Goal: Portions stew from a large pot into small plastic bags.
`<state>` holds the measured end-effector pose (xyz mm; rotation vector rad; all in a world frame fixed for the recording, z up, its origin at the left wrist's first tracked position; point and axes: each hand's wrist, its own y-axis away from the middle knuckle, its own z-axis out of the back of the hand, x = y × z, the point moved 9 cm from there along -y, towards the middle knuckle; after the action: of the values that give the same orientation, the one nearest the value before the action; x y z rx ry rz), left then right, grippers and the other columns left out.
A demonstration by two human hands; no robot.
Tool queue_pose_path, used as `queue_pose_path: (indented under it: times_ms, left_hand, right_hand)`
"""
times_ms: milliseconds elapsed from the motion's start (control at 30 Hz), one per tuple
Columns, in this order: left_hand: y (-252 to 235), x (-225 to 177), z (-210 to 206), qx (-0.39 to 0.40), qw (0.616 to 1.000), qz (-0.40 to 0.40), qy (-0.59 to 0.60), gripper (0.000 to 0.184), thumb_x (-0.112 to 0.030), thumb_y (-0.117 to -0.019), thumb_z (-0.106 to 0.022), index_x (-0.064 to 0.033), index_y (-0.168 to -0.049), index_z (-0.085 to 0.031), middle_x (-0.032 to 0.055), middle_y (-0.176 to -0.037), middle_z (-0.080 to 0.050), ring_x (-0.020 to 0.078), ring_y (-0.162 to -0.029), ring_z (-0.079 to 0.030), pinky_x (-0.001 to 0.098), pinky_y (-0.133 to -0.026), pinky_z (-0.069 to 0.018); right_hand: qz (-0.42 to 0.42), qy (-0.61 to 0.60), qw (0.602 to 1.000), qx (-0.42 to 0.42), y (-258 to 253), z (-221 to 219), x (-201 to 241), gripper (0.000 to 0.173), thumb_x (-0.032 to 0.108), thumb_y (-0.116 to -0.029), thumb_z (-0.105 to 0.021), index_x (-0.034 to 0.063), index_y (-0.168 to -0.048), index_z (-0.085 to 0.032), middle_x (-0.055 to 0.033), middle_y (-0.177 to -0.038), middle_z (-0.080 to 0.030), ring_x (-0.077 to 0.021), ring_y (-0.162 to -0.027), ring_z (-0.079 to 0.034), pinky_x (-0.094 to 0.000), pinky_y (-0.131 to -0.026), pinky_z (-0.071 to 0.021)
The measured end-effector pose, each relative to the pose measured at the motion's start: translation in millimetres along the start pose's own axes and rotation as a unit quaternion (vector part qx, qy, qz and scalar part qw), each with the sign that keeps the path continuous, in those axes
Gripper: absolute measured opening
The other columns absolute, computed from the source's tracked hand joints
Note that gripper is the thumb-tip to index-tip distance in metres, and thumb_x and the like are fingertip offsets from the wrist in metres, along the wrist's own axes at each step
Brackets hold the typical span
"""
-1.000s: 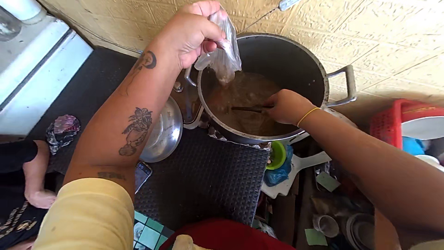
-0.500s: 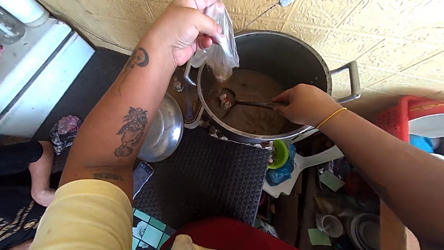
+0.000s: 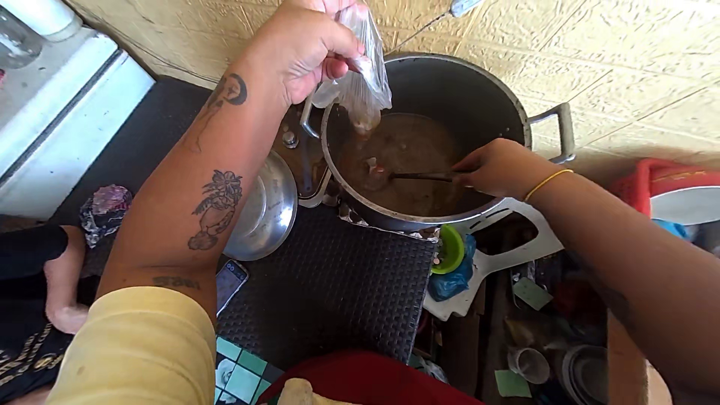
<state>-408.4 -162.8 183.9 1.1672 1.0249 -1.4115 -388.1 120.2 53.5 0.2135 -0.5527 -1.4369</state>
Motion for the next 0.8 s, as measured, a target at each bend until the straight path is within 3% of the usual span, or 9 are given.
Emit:
queue_pose_path:
  times_ms: [67,133,300,500,633,800]
  left_hand:
    - [1.3,0.8,1.3,0.001,1.0,0.002,-0.004,0.052,0.011,-0.0909,-0.061,-0.0002,-0.141,-0.053,0.0086,-0.118,-0.064,0.0064,-0.078,-0.064,0.0154,-0.063,-0.0537]
    - [1.5,2.5,1.3,0.003,1.0,0.006,-0.004,0.056,0.01,-0.0906,-0.062,-0.0012,-0.144,-0.051,0.0087,-0.12,-0.065,0.0071,-0.08,-0.066,0.016,-0.064,-0.0544]
    - [-0.1,7.2,-2.4,0.001,1.0,0.02,0.0,0.063,0.011,-0.0894,-0.061,-0.0034,-0.149,-0.046,0.0083,-0.13,-0.063,0.0073,-0.082,-0.066,0.0161,-0.062,-0.053]
    - [-1.8,13.2,-9.1,0.009,0.999,0.032,0.008,0.065,0.011,-0.0888,-0.063,-0.0068,-0.149,-0.047,0.0072,-0.134,-0.061,0.0081,-0.082,-0.065,0.0169,-0.061,-0.052]
    - [-3.1,14.3,-10.0,0.02,0.999,0.028,0.005,0.063,0.011,-0.0898,-0.062,-0.0058,-0.148,-0.047,0.0079,-0.132,-0.061,0.0078,-0.082,-0.065,0.0168,-0.061,-0.052]
    - [-3.6,14.4,-13.6,0.016,1.0,0.024,0.01,0.064,0.011,-0.089,-0.062,-0.0039,-0.149,-0.046,0.008,-0.131,-0.062,0.0078,-0.079,-0.064,0.0173,-0.061,-0.0523]
  right_hand:
    - [-0.009,-0.037,0.999,-0.014,4.1,10.1,-8.5,0.021,0.023,-0.0984,-0.072,0.0089,-0.113,-0.078,-0.0183,-0.096,-0.073,-0.0339,-0.084,-0.066,-0.0617,-0.08,-0.0503]
    - [-0.003,-0.032,0.999,-0.029,10.6,21.4,-9.4,0.022,0.022,-0.0984,-0.072,0.0077,-0.115,-0.077,-0.0192,-0.097,-0.073,-0.0339,-0.084,-0.067,-0.0616,-0.081,-0.0505]
    - [0.004,0.091,0.994,-0.062,30.3,34.6,12.4,0.024,0.027,-0.0995,-0.068,0.0163,-0.119,-0.077,-0.0205,-0.108,-0.073,-0.0445,-0.104,-0.067,-0.0705,-0.081,-0.0492]
    - [-0.016,0.133,0.99,-0.054,30.7,29.8,17.6,0.024,0.027,-0.0993,-0.067,0.017,-0.119,-0.077,-0.02,-0.106,-0.073,-0.0434,-0.103,-0.068,-0.0688,-0.078,-0.0506]
    - [0.006,0.104,0.993,-0.059,27.0,36.5,9.1,0.025,0.029,-0.0995,-0.069,0.0156,-0.118,-0.077,-0.0201,-0.108,-0.073,-0.0437,-0.105,-0.067,-0.0709,-0.083,-0.049]
    - [-0.013,0.108,0.991,-0.081,33.3,44.2,10.5,0.025,0.028,-0.0995,-0.068,0.0159,-0.12,-0.077,-0.0235,-0.109,-0.072,-0.0478,-0.105,-0.066,-0.0727,-0.08,-0.0482]
